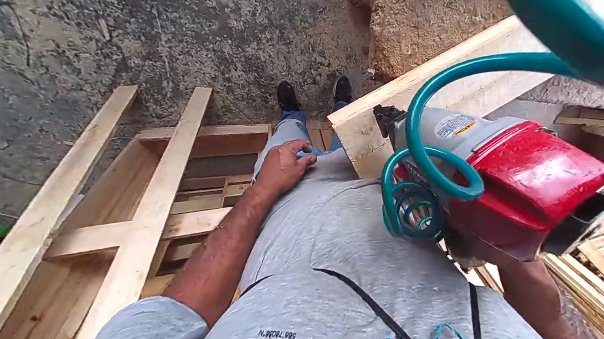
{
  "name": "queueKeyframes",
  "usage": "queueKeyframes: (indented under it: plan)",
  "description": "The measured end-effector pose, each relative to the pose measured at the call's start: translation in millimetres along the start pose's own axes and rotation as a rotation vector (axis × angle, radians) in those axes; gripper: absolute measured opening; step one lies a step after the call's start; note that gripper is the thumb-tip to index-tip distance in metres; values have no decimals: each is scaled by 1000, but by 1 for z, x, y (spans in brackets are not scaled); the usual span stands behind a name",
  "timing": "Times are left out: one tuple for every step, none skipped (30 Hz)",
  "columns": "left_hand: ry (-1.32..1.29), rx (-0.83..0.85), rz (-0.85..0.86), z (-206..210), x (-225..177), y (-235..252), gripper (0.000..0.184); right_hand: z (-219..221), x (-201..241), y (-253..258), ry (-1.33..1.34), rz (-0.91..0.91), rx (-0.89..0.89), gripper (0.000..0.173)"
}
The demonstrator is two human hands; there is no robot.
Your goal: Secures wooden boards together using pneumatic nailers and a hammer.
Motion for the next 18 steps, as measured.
queueKeyframes:
  plan:
    - [21,-11,-8,-4,6,-1,38,2,-4,-1,-11,25,-5,35]
    - [43,-19,-24,-8,14,-1,38,1,-6,-1,-19,35,-46,33]
    - [59,-31,-39,-12,21,-1,38,-1,-7,-2,-14,38,-94,34]
    - [66,-41,-54,-16,27,-2,39,-4,-3,0,-17,33,-118,34]
    - [71,-50,-72,-19,32,-3,39,-5,1,2,-5,24,-116,34]
    - [74,-58,-90,-22,36,-5,39,-5,5,3,16,16,-121,32]
    - [77,-65,-104,-24,39,-6,39,-5,7,2,38,7,-121,32]
    - [80,-71,-112,-26,41,-7,39,-6,9,0,64,-4,-126,33]
    - [80,-72,-118,-27,42,-7,38,-8,11,-3,92,-5,-104,34]
    - [83,-66,-122,-26,43,-7,38,-9,13,-6,116,-26,-89,34]
    - [87,-58,-125,-26,42,-7,38,-10,15,-8,144,-69,-85,33]
    - [95,-53,-126,-26,41,-6,38,-8,16,-8,166,-97,-78,34]
    - [105,-47,-127,-26,39,-5,38,-4,14,-9,163,-110,-70,35]
    - [112,-41,-128,-26,37,-5,37,1,11,-10,154,-111,-58,36]
    - [109,-32,-129,-25,36,-4,38,6,12,-9,130,-82,-40,36]
    - [99,-26,-124,-24,38,-2,39,11,10,-9,111,-66,-19,38]
    - [98,-19,-129,-23,40,-1,39,20,3,-10,110,-70,17,41]
    - [103,-6,-132,-23,41,-1,40,35,-11,-13,115,-96,83,45]
Point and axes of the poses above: each hand's wrist, its own y-axis towards the middle knuckle, its own z-axis out of the palm, x = y × z, the point moved 10 cm from there along y, towards the middle knuckle, and after that the axes turned 12 degrees about -y, right-handed, at the moved point
